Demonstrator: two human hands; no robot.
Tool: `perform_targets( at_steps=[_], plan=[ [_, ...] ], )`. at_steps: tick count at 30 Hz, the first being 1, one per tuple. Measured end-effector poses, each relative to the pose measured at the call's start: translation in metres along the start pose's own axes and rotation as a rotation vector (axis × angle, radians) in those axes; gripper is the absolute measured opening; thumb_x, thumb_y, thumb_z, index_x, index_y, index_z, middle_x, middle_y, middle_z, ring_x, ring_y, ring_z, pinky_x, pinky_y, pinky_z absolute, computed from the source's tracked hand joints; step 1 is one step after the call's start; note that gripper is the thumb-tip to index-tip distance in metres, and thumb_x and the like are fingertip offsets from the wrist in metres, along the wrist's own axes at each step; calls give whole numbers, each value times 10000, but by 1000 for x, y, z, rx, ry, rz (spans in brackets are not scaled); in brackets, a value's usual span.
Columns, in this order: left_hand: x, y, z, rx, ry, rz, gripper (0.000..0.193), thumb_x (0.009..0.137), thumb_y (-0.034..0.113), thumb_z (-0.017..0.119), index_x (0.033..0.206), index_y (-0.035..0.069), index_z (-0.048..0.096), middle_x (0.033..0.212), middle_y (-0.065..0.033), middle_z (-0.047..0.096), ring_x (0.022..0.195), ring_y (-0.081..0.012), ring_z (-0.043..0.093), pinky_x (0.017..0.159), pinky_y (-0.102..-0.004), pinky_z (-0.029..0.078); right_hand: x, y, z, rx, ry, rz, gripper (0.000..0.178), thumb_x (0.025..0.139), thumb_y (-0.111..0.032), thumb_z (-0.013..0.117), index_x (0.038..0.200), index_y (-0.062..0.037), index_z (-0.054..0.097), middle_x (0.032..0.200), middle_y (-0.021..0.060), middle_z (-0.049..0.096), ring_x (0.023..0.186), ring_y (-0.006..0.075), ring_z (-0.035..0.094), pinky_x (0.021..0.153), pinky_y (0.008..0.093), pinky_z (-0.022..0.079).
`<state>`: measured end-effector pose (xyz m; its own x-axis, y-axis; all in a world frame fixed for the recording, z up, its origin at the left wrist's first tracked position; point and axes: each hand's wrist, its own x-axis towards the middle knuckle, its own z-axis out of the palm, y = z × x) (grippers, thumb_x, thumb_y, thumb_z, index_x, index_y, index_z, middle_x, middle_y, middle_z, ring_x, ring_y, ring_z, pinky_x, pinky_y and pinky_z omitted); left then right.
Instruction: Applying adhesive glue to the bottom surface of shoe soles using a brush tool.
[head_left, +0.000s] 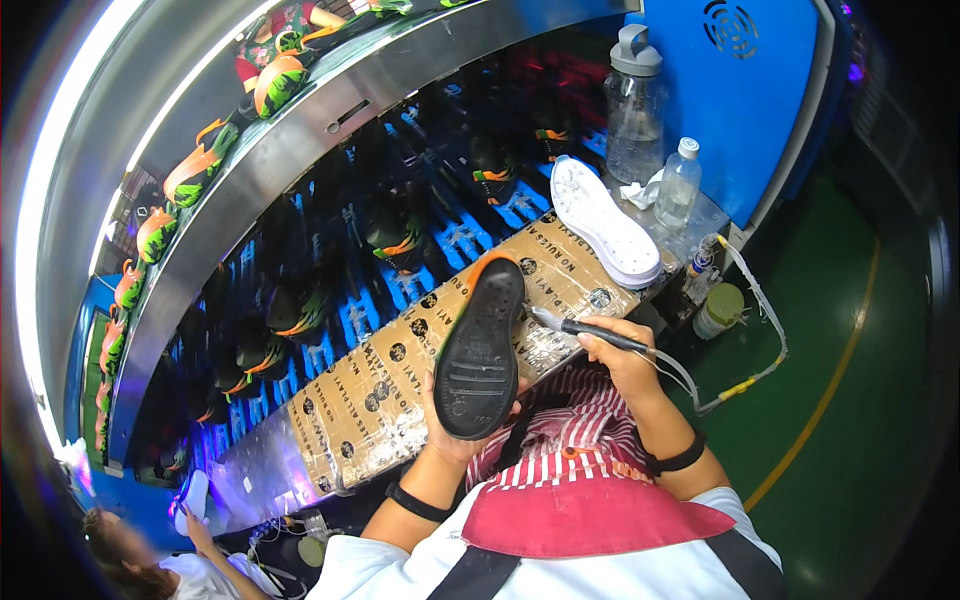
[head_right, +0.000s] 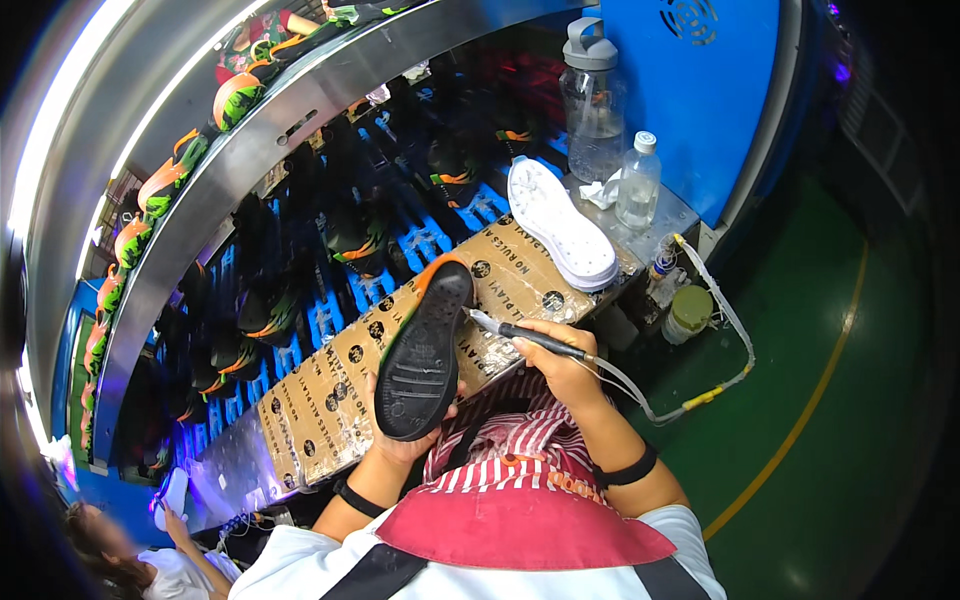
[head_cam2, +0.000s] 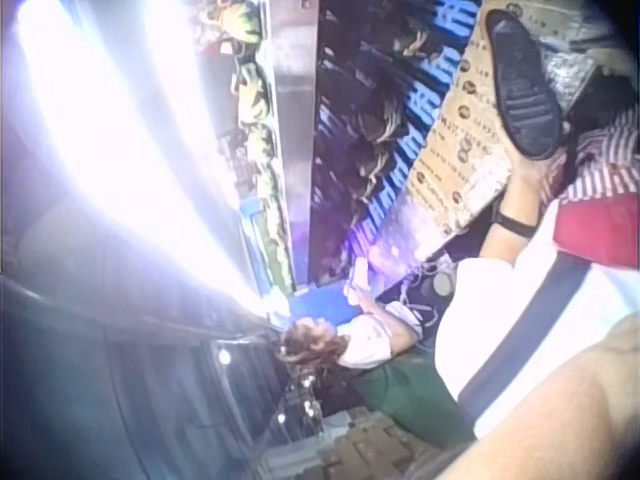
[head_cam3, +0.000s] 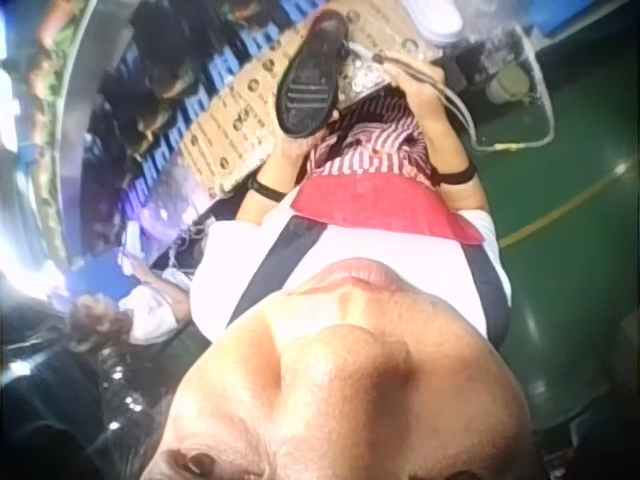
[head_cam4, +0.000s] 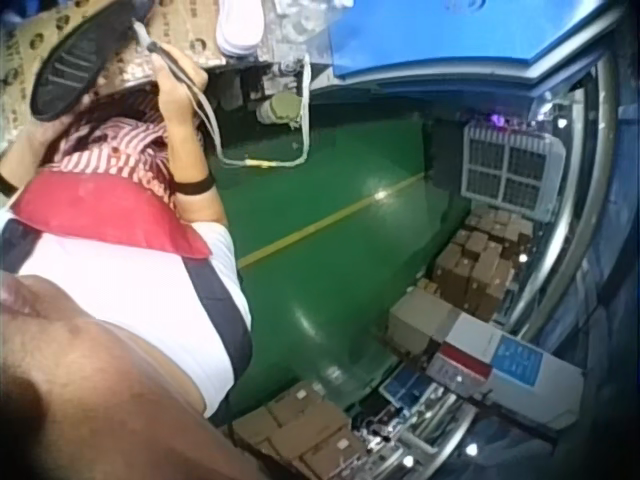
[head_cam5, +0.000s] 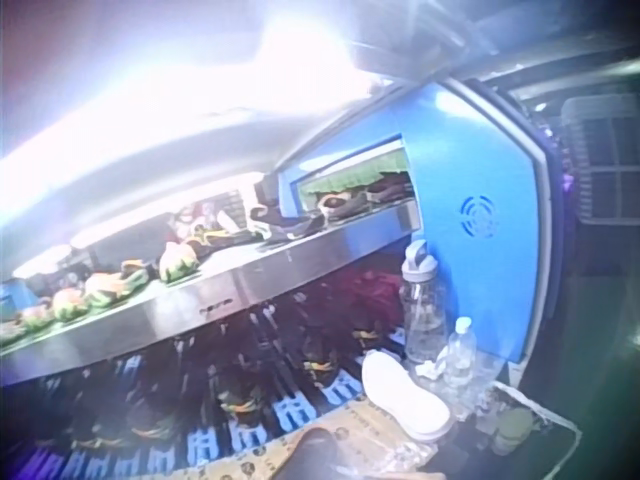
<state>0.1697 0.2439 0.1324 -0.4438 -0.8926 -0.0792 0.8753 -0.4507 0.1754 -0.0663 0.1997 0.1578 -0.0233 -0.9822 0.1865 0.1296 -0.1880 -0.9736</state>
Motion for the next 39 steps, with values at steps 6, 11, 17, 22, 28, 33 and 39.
perform_targets(
  at_steps=[6,11,17,22,28,33,39],
  plan=[
    [39,45,64,640,58,477,916,750,705,451,1341,14,336,1205,-237,512,988,-379,587,729,-467,559,3,6,-6,53,14,34,214,762,-43,694,957,42,670,713,49,654,567,57,554,526,180,437],
    [91,91,192,865,-360,561,918,769,728,367,1335,6,340,1076,-307,544,810,-389,622,654,-442,545,2,1,-5,31,25,82,218,761,-49,699,959,39,669,703,46,647,564,58,551,517,179,430],
    [155,197,270,500,-146,705,736,908,529,387,1408,61,117,1342,-301,344,1138,-463,469,939,-530,441,-4,6,-7,57,3,137,222,766,-55,696,966,36,666,701,43,645,560,57,548,507,172,420],
    [171,168,242,887,87,772,822,842,432,599,1432,100,134,1228,-268,454,962,-349,595,724,-390,512,-4,13,-12,68,-10,148,215,768,-55,692,964,32,671,710,40,648,556,49,540,504,173,423],
    [190,154,243,1681,58,1381,540,769,276,689,1235,69,511,959,-86,554,782,-153,559,716,-289,473,-4,21,-14,94,-44,181,207,773,-48,678,961,38,670,699,32,639,557,49,539,510,176,423],
    [238,113,277,2279,-112,1694,615,736,318,679,1277,108,472,1014,-158,570,895,-279,579,838,-374,460,2,18,-17,112,-20,196,226,773,-76,692,974,24,665,663,18,613,544,56,533,491,174,393],
    [301,106,312,1776,274,1042,947,689,255,684,1412,39,111,1051,-254,569,818,-364,636,722,-414,532,3,14,-31,137,72,238,227,760,-65,703,964,25,661,674,23,624,541,58,537,481,167,385]
  ],
)
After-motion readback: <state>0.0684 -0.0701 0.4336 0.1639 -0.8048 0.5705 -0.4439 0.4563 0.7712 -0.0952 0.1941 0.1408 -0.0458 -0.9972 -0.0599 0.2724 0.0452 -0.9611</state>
